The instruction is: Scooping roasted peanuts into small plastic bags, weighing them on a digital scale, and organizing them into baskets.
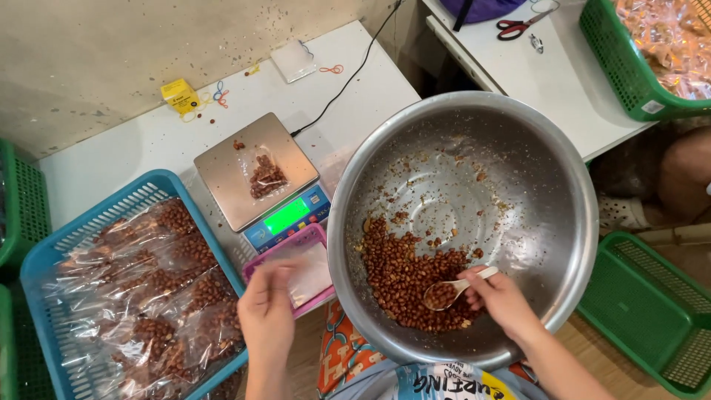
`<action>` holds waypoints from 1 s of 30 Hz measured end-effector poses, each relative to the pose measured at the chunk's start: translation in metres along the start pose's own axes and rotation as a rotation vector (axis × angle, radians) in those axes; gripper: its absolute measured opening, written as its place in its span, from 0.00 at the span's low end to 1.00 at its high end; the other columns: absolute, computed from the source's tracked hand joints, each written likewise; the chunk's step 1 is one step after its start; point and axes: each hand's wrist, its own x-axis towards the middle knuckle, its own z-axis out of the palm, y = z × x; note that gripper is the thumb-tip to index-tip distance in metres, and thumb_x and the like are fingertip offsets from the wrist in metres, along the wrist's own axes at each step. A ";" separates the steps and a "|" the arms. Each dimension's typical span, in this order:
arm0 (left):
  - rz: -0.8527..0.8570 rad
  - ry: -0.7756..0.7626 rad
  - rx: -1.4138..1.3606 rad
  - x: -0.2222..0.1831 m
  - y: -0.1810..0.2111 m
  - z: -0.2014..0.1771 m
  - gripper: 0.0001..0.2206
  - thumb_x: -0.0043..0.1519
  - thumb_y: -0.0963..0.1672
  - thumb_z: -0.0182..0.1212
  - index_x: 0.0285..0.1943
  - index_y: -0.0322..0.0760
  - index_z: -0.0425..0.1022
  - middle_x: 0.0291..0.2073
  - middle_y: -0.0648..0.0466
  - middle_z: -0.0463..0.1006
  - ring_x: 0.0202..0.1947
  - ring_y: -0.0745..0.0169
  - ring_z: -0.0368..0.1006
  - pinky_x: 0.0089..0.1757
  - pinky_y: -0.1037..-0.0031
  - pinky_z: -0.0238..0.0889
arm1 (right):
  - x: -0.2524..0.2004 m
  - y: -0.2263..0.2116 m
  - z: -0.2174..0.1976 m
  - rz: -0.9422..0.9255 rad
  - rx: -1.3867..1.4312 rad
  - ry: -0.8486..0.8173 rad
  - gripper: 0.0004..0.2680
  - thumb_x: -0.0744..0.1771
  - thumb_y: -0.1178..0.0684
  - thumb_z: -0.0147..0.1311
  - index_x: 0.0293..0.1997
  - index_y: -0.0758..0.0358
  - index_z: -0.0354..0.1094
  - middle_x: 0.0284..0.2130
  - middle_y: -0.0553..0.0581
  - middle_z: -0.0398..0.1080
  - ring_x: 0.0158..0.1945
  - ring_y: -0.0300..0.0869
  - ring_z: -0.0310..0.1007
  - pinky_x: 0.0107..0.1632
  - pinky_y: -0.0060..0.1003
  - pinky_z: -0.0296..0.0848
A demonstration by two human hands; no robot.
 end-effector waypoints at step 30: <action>-0.146 -0.939 -0.036 -0.029 0.016 0.124 0.31 0.46 0.51 0.74 0.62 0.45 0.76 0.45 0.56 0.84 0.43 0.68 0.79 0.48 0.76 0.72 | -0.067 -0.057 -0.020 -1.150 -0.428 0.026 0.10 0.66 0.56 0.55 0.52 0.54 0.75 0.30 0.50 0.74 0.33 0.37 0.71 0.39 0.29 0.75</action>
